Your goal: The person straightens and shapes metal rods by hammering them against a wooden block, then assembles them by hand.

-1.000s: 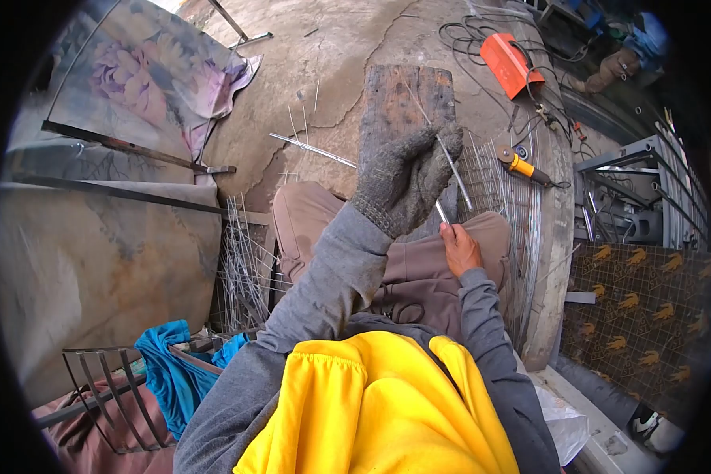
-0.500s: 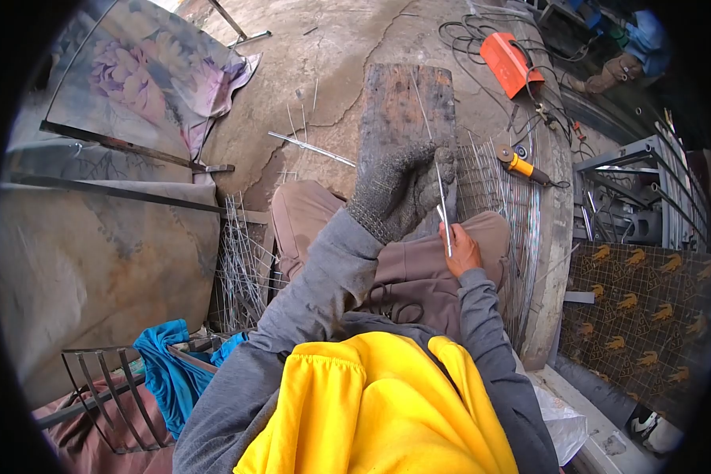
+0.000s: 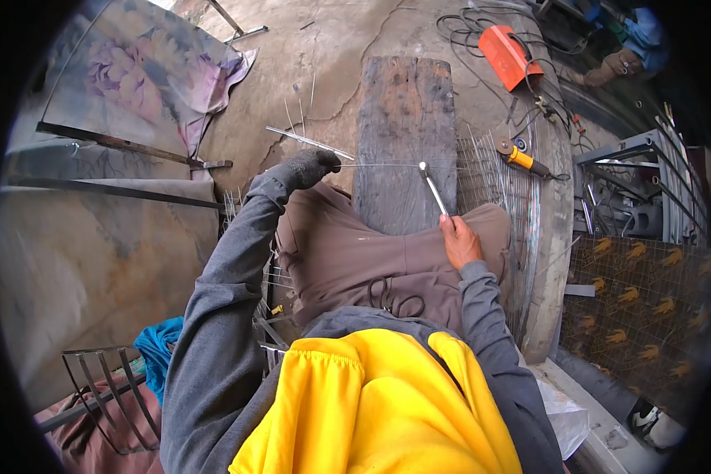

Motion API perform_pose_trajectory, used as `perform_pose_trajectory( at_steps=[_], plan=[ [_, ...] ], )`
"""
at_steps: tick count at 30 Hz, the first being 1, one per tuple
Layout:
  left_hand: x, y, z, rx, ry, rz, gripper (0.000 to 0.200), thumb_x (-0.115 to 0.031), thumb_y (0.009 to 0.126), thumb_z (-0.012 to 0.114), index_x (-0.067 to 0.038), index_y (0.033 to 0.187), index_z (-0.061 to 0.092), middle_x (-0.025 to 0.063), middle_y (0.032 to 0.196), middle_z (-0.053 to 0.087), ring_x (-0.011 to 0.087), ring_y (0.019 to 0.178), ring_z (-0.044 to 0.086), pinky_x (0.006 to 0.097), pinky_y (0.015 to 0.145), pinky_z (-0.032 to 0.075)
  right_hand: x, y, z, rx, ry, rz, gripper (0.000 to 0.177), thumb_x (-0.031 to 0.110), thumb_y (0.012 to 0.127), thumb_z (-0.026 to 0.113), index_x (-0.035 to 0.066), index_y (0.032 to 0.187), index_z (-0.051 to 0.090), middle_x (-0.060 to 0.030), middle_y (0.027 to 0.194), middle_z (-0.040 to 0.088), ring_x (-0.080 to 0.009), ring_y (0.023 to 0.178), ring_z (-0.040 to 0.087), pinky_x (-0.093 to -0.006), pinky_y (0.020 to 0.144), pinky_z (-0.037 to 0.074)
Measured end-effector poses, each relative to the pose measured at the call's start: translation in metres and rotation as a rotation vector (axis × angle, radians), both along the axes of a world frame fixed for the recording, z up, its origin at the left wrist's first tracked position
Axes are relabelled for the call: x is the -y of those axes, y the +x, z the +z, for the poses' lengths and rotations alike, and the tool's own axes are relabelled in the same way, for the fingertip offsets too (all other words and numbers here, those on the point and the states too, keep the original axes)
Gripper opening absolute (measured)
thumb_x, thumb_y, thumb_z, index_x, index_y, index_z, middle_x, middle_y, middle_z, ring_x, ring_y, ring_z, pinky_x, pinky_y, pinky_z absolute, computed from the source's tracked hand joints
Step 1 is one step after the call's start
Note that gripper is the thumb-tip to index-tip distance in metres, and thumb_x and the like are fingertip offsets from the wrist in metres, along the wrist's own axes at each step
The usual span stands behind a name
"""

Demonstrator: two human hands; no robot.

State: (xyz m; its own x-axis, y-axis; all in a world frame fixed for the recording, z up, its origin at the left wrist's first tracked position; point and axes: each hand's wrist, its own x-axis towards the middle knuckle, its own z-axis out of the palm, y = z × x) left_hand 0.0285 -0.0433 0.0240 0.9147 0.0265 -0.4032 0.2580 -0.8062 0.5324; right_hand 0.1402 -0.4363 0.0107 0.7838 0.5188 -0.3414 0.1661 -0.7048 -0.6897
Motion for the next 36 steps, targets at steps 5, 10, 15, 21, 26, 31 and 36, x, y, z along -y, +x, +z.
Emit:
perform_pose_trajectory(
  at_steps=[5, 10, 15, 21, 26, 31, 36],
  plan=[
    [-0.018, -0.007, -0.08, 0.059, -0.06, -0.002, 0.023, -0.013, 0.088, 0.059, -0.011, 0.11, 0.067, 0.0126, 0.11, 0.068, 0.031, 0.106, 0.062, 0.0397, 0.091, 0.049, -0.002, 0.0, 0.008, -0.014, -0.008, -0.012, 0.051, 0.053, 0.096, 0.044, 0.004, 0.094, 0.059, -0.0253, 0.091, 0.065, -0.0477, 0.09, 0.058, -0.0521, 0.077, 0.044],
    [-0.015, -0.009, -0.085, 0.082, -0.058, 0.059, 0.026, -0.011, 0.086, 0.057, -0.012, 0.111, 0.065, 0.012, 0.11, 0.067, 0.0309, 0.106, 0.062, 0.0407, 0.092, 0.048, -0.004, -0.003, 0.006, 0.051, -0.024, -0.006, 0.049, 0.051, 0.096, 0.046, 0.004, 0.095, 0.06, -0.0246, 0.088, 0.065, -0.0479, 0.087, 0.059, -0.0518, 0.076, 0.045],
    [-0.009, -0.007, -0.075, 0.003, -0.068, 0.063, 0.025, -0.017, 0.091, 0.056, -0.008, 0.113, 0.065, 0.0138, 0.115, 0.065, 0.0322, 0.108, 0.06, 0.0399, 0.093, 0.048, -0.028, -0.01, 0.018, 0.085, 0.059, -0.018, 0.05, 0.052, 0.097, 0.045, 0.004, 0.095, 0.06, -0.0234, 0.086, 0.065, -0.0474, 0.086, 0.06, -0.0519, 0.074, 0.045],
    [-0.007, -0.005, -0.069, -0.066, -0.073, 0.116, 0.026, -0.017, 0.092, 0.056, -0.009, 0.115, 0.065, 0.0141, 0.116, 0.065, 0.0317, 0.112, 0.059, 0.0399, 0.097, 0.045, -0.061, -0.013, 0.011, 0.103, 0.209, 0.001, 0.048, 0.049, 0.098, 0.045, 0.004, 0.093, 0.059, -0.0233, 0.082, 0.065, -0.0465, 0.083, 0.061, -0.0515, 0.072, 0.045],
    [-0.014, -0.007, -0.087, 0.036, -0.053, 0.11, 0.022, -0.017, 0.089, 0.057, -0.014, 0.109, 0.065, 0.0117, 0.11, 0.067, 0.0307, 0.106, 0.062, 0.0409, 0.091, 0.047, -0.071, -0.011, 0.017, 0.056, 0.044, 0.033, 0.051, 0.05, 0.099, 0.042, 0.003, 0.087, 0.056, -0.0242, 0.08, 0.064, -0.0476, 0.08, 0.06, -0.0529, 0.071, 0.044],
    [-0.026, -0.007, -0.093, -0.011, -0.144, 0.062, 0.021, -0.014, 0.088, 0.056, -0.014, 0.108, 0.065, 0.0108, 0.108, 0.068, 0.0286, 0.105, 0.062, 0.0397, 0.091, 0.048, -0.068, -0.008, 0.006, 0.1, 0.045, 0.027, 0.051, 0.051, 0.099, 0.041, 0.003, 0.089, 0.055, -0.0249, 0.078, 0.063, -0.0494, 0.08, 0.059, -0.0544, 0.071, 0.043],
    [-0.037, -0.007, -0.107, 0.047, -0.144, 0.065, 0.021, -0.014, 0.087, 0.057, -0.013, 0.107, 0.065, 0.0108, 0.107, 0.067, 0.0272, 0.101, 0.062, 0.0392, 0.089, 0.048, -0.07, -0.008, 0.014, 0.109, 0.038, 0.011, 0.051, 0.052, 0.098, 0.042, 0.003, 0.089, 0.055, -0.0252, 0.079, 0.063, -0.0496, 0.081, 0.058, -0.0547, 0.071, 0.043]
  ],
)
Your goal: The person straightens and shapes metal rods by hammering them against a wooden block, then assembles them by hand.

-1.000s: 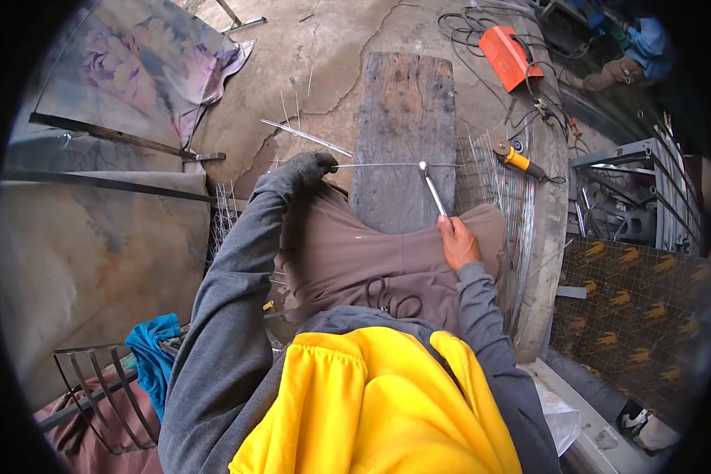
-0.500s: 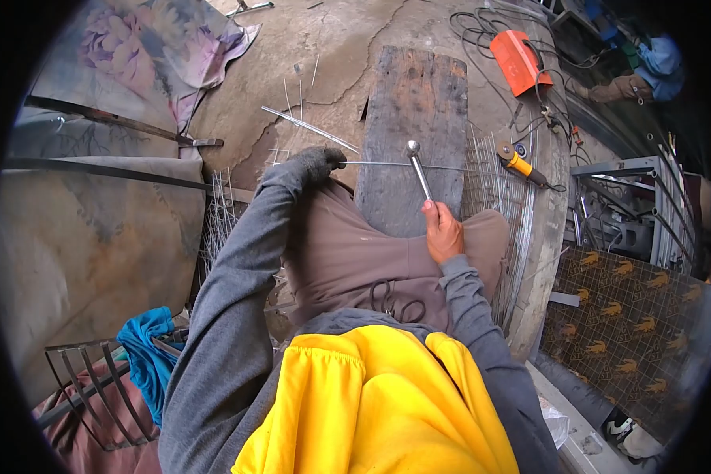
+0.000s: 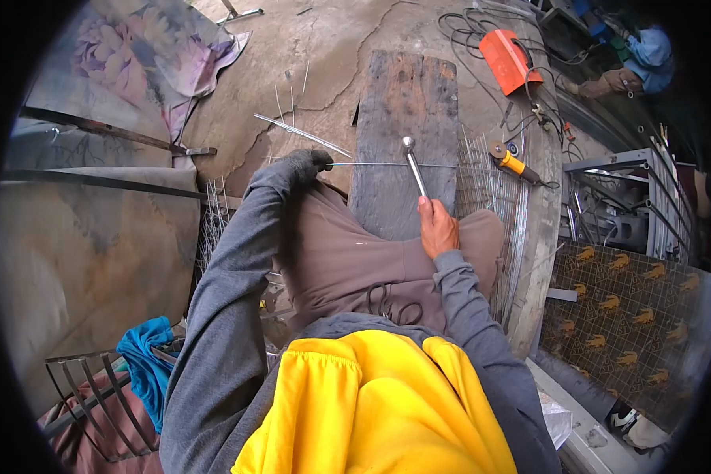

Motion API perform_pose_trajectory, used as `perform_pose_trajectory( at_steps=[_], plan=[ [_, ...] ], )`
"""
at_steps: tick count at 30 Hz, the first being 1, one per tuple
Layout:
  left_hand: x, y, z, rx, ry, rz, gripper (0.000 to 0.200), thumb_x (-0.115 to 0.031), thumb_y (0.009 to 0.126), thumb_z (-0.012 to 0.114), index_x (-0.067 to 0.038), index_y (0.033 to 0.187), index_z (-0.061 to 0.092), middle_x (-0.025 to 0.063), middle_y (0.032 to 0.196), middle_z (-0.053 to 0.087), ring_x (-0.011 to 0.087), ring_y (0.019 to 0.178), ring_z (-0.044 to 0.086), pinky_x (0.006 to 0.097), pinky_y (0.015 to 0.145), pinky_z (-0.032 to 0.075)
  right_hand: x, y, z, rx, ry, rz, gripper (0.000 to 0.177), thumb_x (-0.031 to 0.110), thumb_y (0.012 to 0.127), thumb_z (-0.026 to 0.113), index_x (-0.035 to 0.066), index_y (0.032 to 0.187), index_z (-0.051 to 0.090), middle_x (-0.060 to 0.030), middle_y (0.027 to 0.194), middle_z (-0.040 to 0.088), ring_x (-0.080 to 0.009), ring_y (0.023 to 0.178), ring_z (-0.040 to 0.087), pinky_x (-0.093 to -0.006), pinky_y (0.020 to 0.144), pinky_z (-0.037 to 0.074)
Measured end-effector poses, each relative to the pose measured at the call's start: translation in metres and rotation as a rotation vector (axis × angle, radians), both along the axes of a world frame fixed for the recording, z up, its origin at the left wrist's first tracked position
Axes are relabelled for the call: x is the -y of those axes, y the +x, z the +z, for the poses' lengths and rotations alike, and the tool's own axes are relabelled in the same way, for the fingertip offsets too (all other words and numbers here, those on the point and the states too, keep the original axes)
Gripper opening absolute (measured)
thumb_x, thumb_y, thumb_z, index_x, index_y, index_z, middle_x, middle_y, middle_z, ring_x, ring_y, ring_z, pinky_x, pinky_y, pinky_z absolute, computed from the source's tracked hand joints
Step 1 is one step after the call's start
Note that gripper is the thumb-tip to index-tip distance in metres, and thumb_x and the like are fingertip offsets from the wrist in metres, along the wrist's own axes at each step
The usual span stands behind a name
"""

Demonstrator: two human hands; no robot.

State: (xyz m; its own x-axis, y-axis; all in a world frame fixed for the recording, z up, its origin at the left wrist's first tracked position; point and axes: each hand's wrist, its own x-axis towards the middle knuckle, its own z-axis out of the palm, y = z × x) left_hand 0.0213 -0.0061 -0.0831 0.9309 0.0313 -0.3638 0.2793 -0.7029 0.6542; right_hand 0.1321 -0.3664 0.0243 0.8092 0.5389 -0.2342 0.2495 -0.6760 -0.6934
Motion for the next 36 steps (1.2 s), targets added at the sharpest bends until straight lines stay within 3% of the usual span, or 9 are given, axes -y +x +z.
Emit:
perform_pose_trajectory(
  at_steps=[3, 5, 6, 8, 11, 18, 20, 29, 36],
  plan=[
    [-0.003, -0.004, 0.018, -0.08, -0.013, 0.011, 0.02, -0.016, 0.088, 0.058, -0.013, 0.106, 0.064, 0.0094, 0.106, 0.067, 0.0261, 0.101, 0.062, 0.0386, 0.089, 0.048, 0.0, 0.0, -0.006, -0.025, -0.023, -0.017, 0.052, 0.053, 0.098, 0.042, 0.003, 0.088, 0.054, -0.0251, 0.081, 0.064, -0.0492, 0.082, 0.058, -0.0547, 0.072, 0.043],
    [0.001, -0.006, 0.05, -0.112, 0.021, 0.005, 0.023, -0.012, 0.088, 0.056, -0.01, 0.11, 0.064, 0.011, 0.109, 0.067, 0.0261, 0.103, 0.063, 0.0373, 0.092, 0.047, -0.005, 0.005, -0.003, -0.036, -0.088, -0.004, 0.056, 0.054, 0.098, 0.041, 0.003, 0.092, 0.063, -0.019, 0.087, 0.068, -0.0416, 0.086, 0.064, -0.0459, 0.076, 0.048],
    [0.001, -0.007, 0.058, -0.146, 0.054, 0.012, 0.026, -0.008, 0.089, 0.055, -0.007, 0.113, 0.063, 0.0125, 0.112, 0.067, 0.0261, 0.106, 0.063, 0.0361, 0.094, 0.047, -0.006, 0.006, -0.001, -0.033, -0.086, -0.005, 0.056, 0.054, 0.098, 0.041, 0.003, 0.092, 0.063, -0.019, 0.087, 0.068, -0.0416, 0.086, 0.064, -0.0459, 0.076, 0.048],
    [-0.013, -0.015, 0.044, -0.113, 0.025, 0.009, 0.023, -0.012, 0.089, 0.056, -0.01, 0.11, 0.064, 0.0107, 0.109, 0.067, 0.026, 0.103, 0.062, 0.0368, 0.092, 0.047, -0.004, 0.001, 0.002, -0.011, -0.036, -0.02, 0.054, 0.053, 0.099, 0.041, 0.003, 0.092, 0.063, -0.0192, 0.086, 0.068, -0.0418, 0.085, 0.064, -0.0459, 0.075, 0.048],
    [-0.015, -0.022, 0.052, -0.099, 0.018, 0.028, 0.021, -0.017, 0.088, 0.057, -0.014, 0.107, 0.064, 0.0093, 0.105, 0.068, 0.0262, 0.101, 0.062, 0.0374, 0.089, 0.047, -0.007, 0.004, -0.007, -0.033, -0.164, 0.024, 0.053, 0.052, 0.099, 0.042, 0.004, 0.093, 0.062, -0.0196, 0.085, 0.067, -0.0419, 0.085, 0.064, -0.0466, 0.075, 0.048],
    [-0.029, -0.035, 0.062, -0.2, 0.077, 0.01, 0.025, -0.012, 0.087, 0.056, -0.01, 0.11, 0.063, 0.0118, 0.108, 0.067, 0.0258, 0.102, 0.062, 0.0366, 0.091, 0.047, -0.01, 0.0, -0.009, 0.002, -0.055, -0.011, 0.053, 0.052, 0.099, 0.041, 0.004, 0.092, 0.061, -0.0195, 0.085, 0.067, -0.0434, 0.085, 0.063, -0.049, 0.075, 0.047],
    [-0.038, -0.035, 0.064, -0.227, 0.099, -0.017, 0.026, -0.01, 0.086, 0.056, -0.008, 0.111, 0.063, 0.0125, 0.109, 0.067, 0.0255, 0.103, 0.062, 0.0363, 0.092, 0.047, -0.01, 0.004, -0.018, 0.002, -0.063, 0.002, 0.05, 0.053, 0.098, 0.042, 0.005, 0.09, 0.056, -0.0252, 0.082, 0.064, -0.0492, 0.082, 0.059, -0.055, 0.072, 0.044],
    [-0.064, -0.055, 0.047, -0.201, 0.124, 0.006, 0.023, -0.01, 0.086, 0.057, -0.007, 0.108, 0.065, 0.012, 0.102, 0.068, 0.0238, 0.098, 0.063, 0.036, 0.089, 0.048, -0.009, 0.002, -0.007, -0.015, -0.031, -0.035, 0.051, 0.052, 0.098, 0.044, 0.004, 0.089, 0.055, -0.0248, 0.081, 0.064, -0.0488, 0.081, 0.059, -0.0548, 0.071, 0.043],
    [-0.055, -0.064, 0.076, -0.2, 0.162, 0.056, 0.021, -0.014, 0.092, 0.054, -0.007, 0.108, 0.065, 0.011, 0.101, 0.068, 0.023, 0.096, 0.062, 0.0359, 0.089, 0.048, -0.006, 0.006, -0.008, 0.03, -0.048, -0.044, 0.053, 0.053, 0.098, 0.042, 0.003, 0.087, 0.056, -0.0247, 0.079, 0.063, -0.048, 0.08, 0.059, -0.054, 0.071, 0.043]
  ],
)
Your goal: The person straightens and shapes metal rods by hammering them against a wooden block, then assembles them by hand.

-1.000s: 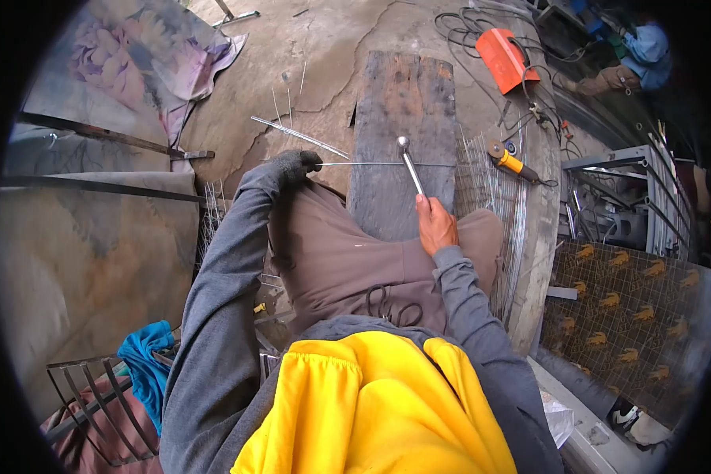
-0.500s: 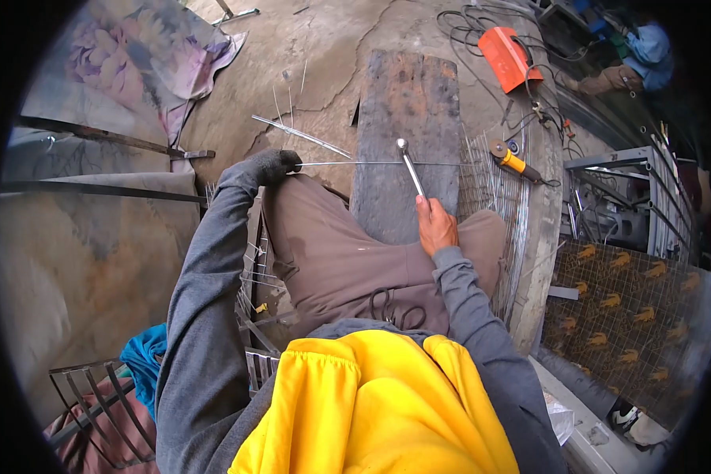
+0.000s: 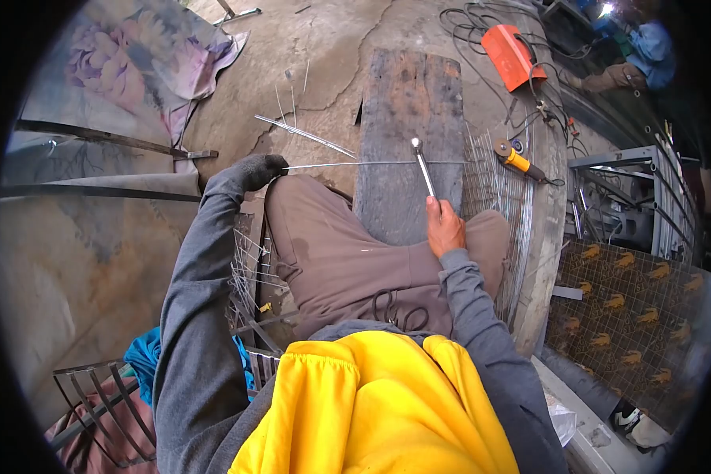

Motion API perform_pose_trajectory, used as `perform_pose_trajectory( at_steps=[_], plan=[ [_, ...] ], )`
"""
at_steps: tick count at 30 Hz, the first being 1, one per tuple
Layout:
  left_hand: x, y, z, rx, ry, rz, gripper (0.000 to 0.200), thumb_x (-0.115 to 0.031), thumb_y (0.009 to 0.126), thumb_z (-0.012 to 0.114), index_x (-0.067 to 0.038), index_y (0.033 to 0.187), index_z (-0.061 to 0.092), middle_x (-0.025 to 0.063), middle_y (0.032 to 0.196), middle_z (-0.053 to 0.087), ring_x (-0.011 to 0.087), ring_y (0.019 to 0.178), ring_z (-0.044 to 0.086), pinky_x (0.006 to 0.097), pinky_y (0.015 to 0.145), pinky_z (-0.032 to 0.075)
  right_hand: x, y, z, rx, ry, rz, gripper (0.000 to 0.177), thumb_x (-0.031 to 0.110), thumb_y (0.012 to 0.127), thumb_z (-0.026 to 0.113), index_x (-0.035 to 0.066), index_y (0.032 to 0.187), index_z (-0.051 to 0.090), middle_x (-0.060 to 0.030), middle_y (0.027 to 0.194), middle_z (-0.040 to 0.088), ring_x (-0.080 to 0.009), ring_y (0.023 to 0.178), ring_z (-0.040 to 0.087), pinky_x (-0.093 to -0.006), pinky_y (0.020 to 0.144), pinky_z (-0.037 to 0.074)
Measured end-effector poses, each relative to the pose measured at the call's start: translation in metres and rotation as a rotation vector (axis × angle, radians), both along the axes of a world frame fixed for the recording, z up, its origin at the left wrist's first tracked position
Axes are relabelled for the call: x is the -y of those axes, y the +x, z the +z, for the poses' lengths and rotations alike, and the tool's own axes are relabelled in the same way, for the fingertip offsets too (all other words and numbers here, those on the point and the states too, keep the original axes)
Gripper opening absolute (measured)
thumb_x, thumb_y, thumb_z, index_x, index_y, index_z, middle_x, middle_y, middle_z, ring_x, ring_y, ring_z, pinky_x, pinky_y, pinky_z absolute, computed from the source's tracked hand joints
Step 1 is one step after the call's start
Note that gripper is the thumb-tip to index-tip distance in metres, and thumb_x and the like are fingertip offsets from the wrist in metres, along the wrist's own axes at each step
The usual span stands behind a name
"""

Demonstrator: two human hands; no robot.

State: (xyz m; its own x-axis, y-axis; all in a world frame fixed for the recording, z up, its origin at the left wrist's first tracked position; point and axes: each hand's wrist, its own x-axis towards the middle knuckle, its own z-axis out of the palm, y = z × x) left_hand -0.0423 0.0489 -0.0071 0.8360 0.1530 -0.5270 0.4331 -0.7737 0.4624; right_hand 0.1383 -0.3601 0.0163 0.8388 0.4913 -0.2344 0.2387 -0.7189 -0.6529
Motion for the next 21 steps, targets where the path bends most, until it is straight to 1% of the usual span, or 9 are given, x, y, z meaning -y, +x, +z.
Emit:
perform_pose_trajectory(
  at_steps=[1, 2, 3, 6, 10, 14, 17, 19, 21],
  plan=[
    [0.0, 0.0, 0.003, -0.001, 0.003, 0.005, 0.021, -0.014, 0.092, 0.054, -0.007, 0.108, 0.065, 0.011, 0.101, 0.068, 0.023, 0.096, 0.062, 0.0359, 0.089, 0.048, 0.004, -0.001, -0.005, -0.015, 0.042, -0.019, 0.053, 0.053, 0.098, 0.042, 0.003, 0.086, 0.056, -0.0245, 0.079, 0.063, -0.0478, 0.08, 0.059, -0.0536, 0.071, 0.043],
    [0.0, 0.001, 0.004, 0.001, -0.069, 0.022, 0.02, -0.016, 0.093, 0.054, -0.006, 0.107, 0.065, 0.0109, 0.101, 0.067, 0.023, 0.096, 0.061, 0.0361, 0.089, 0.047, 0.007, -0.002, -0.008, -0.033, 0.082, -0.036, 0.053, 0.053, 0.098, 0.043, 0.003, 0.086, 0.056, -0.0243, 0.078, 0.062, -0.0475, 0.08, 0.058, -0.0533, 0.071, 0.043],
    [0.004, 0.003, 0.006, 0.002, -0.143, 0.034, 0.021, -0.018, 0.094, 0.054, -0.006, 0.106, 0.065, 0.0109, 0.101, 0.067, 0.023, 0.096, 0.061, 0.0363, 0.089, 0.047, 0.007, -0.003, -0.008, -0.037, 0.082, -0.034, 0.053, 0.053, 0.098, 0.043, 0.003, 0.086, 0.056, -0.0243, 0.078, 0.062, -0.0475, 0.08, 0.058, -0.0533, 0.071, 0.043],
    [0.01, 0.021, -0.007, 0.042, -0.198, -0.003, 0.023, -0.022, 0.095, 0.053, -0.005, 0.105, 0.064, 0.0109, 0.103, 0.065, 0.0226, 0.098, 0.06, 0.0363, 0.091, 0.046, 0.012, -0.005, -0.01, -0.053, 0.074, -0.027, 0.054, 0.053, 0.098, 0.043, 0.002, 0.085, 0.056, -0.0237, 0.078, 0.062, -0.0472, 0.079, 0.058, -0.0521, 0.071, 0.043],
    [0.017, 0.035, -0.014, 0.046, -0.178, 0.05, 0.024, -0.024, 0.096, 0.053, -0.005, 0.106, 0.062, 0.0111, 0.104, 0.064, 0.0232, 0.101, 0.059, 0.0363, 0.092, 0.045, 0.012, -0.008, -0.012, -0.037, 0.122, -0.01, 0.054, 0.053, 0.098, 0.043, 0.002, 0.086, 0.056, -0.0236, 0.078, 0.062, -0.047, 0.079, 0.058, -0.051, 0.071, 0.044],
    [0.013, 0.046, -0.037, 0.08, -0.187, -0.058, 0.024, -0.025, 0.096, 0.052, -0.005, 0.106, 0.061, 0.0111, 0.105, 0.064, 0.0242, 0.102, 0.059, 0.0368, 0.093, 0.045, 0.006, -0.006, 0.0, -0.058, 0.105, -0.011, 0.054, 0.053, 0.097, 0.044, 0.002, 0.086, 0.056, -0.0239, 0.077, 0.06, -0.0467, 0.078, 0.058, -0.0499, 0.07, 0.044],
    [0.015, 0.047, -0.039, 0.09, -0.192, -0.106, 0.025, -0.025, 0.096, 0.052, -0.004, 0.106, 0.061, 0.0111, 0.105, 0.063, 0.0247, 0.103, 0.059, 0.037, 0.093, 0.045, 0.001, -0.004, 0.003, -0.052, 0.12, -0.015, 0.053, 0.053, 0.098, 0.044, 0.002, 0.087, 0.056, -0.0231, 0.075, 0.059, -0.0453, 0.076, 0.058, -0.0485, 0.068, 0.044],
    [0.022, 0.05, -0.024, 0.013, -0.2, -0.04, 0.026, -0.025, 0.096, 0.052, -0.004, 0.108, 0.062, 0.0113, 0.106, 0.064, 0.026, 0.104, 0.059, 0.0369, 0.093, 0.045, -0.008, -0.005, 0.012, -0.058, 0.149, -0.02, 0.052, 0.052, 0.098, 0.044, 0.002, 0.088, 0.056, -0.0226, 0.074, 0.059, -0.0447, 0.074, 0.058, -0.0481, 0.067, 0.044],
    [0.02, 0.049, -0.028, 0.024, -0.23, -0.038, 0.027, -0.026, 0.096, 0.052, -0.004, 0.109, 0.062, 0.0115, 0.108, 0.064, 0.0262, 0.104, 0.059, 0.0366, 0.093, 0.045, -0.014, -0.007, 0.014, -0.06, 0.178, -0.026, 0.052, 0.052, 0.098, 0.044, 0.002, 0.089, 0.056, -0.022, 0.073, 0.058, -0.0441, 0.073, 0.058, -0.0477, 0.066, 0.044]
  ],
)
